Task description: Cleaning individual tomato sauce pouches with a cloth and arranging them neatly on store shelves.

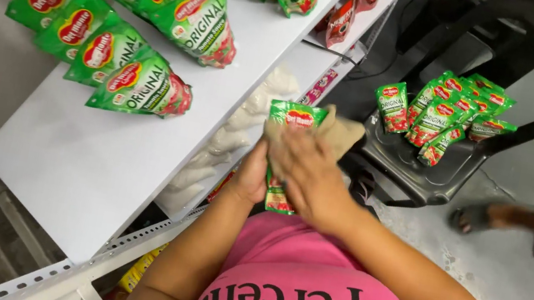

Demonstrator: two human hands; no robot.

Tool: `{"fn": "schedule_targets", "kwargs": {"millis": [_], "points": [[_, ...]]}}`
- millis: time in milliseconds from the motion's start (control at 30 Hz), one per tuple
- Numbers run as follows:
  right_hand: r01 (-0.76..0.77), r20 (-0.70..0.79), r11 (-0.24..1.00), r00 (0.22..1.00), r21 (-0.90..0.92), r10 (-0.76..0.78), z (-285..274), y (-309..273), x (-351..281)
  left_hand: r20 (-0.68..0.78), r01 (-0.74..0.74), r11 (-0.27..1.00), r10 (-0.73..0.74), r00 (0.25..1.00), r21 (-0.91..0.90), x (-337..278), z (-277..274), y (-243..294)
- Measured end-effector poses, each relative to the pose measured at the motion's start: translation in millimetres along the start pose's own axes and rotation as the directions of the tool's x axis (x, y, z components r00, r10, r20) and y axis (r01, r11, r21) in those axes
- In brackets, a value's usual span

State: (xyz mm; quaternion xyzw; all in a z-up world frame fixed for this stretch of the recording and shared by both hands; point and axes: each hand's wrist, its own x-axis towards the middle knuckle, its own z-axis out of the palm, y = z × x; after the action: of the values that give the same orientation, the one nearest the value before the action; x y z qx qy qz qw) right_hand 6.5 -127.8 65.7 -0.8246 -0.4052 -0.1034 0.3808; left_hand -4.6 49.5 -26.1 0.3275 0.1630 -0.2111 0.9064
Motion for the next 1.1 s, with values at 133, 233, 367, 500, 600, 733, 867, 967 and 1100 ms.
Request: {"fn": "schedule_targets", "kwargs": {"millis": [133,233,367,500,600,733,867,967,1100], "points": [[0.258,-0.059,0.962,0.966,0.088,-0.254,7.0,-29.4,-15.8,0.051,0.027,1.0,-0.027,0.998,-0.008,-7.6,-11.0,6.1],[0.246,-0.08,0.969,0.966,-0.001,-0.245,10.1,0.8,-17.9,0.091,0.079,0.997,-0.078,0.993,-0.008,-16.3,-16.3,2.0],[-0.219,-0.153,0.972,0.961,0.085,0.23,17.0,44.0,-11.1,0.167,-0.018,0.998,0.009,0.986,0.054,-26.5,23.4,6.0],[-0.136,-0.167,0.971,0.971,0.199,0.17,40.0,5.0,-34.6,0.009,-0.196,0.975,0.196,0.981,0.109,-30.7,49.6,16.3],[0.006,-0.096,0.97,0.995,0.245,0.018,44.6,-12.9,-59.8,-0.082,-0.203,0.971,0.214,0.974,0.123,-35.1,53.7,26.9],[-0.012,-0.239,0.997,0.971,0.07,0.029,40.5,23.4,-55.8,0.016,-0.201,0.955,0.202,0.979,0.217,-24.8,31.1,-0.2],[-0.177,-0.394,0.705,0.725,0.686,0.565,55.9,57.8,-40.4,0.077,-0.267,0.936,0.256,0.964,0.232,-29.3,50.7,-14.5],[0.057,0.018,-0.054,0.508,0.997,0.861,57.7,56.2,-55.7,0.104,-0.287,0.92,0.268,0.958,0.269,-34.7,60.7,-0.1],[-0.039,0.339,-0.383,0.552,0.923,0.762,62.9,30.4,-79.3,0.06,-0.373,0.849,0.379,0.923,0.375,-24.8,60.9,14.9]]}}
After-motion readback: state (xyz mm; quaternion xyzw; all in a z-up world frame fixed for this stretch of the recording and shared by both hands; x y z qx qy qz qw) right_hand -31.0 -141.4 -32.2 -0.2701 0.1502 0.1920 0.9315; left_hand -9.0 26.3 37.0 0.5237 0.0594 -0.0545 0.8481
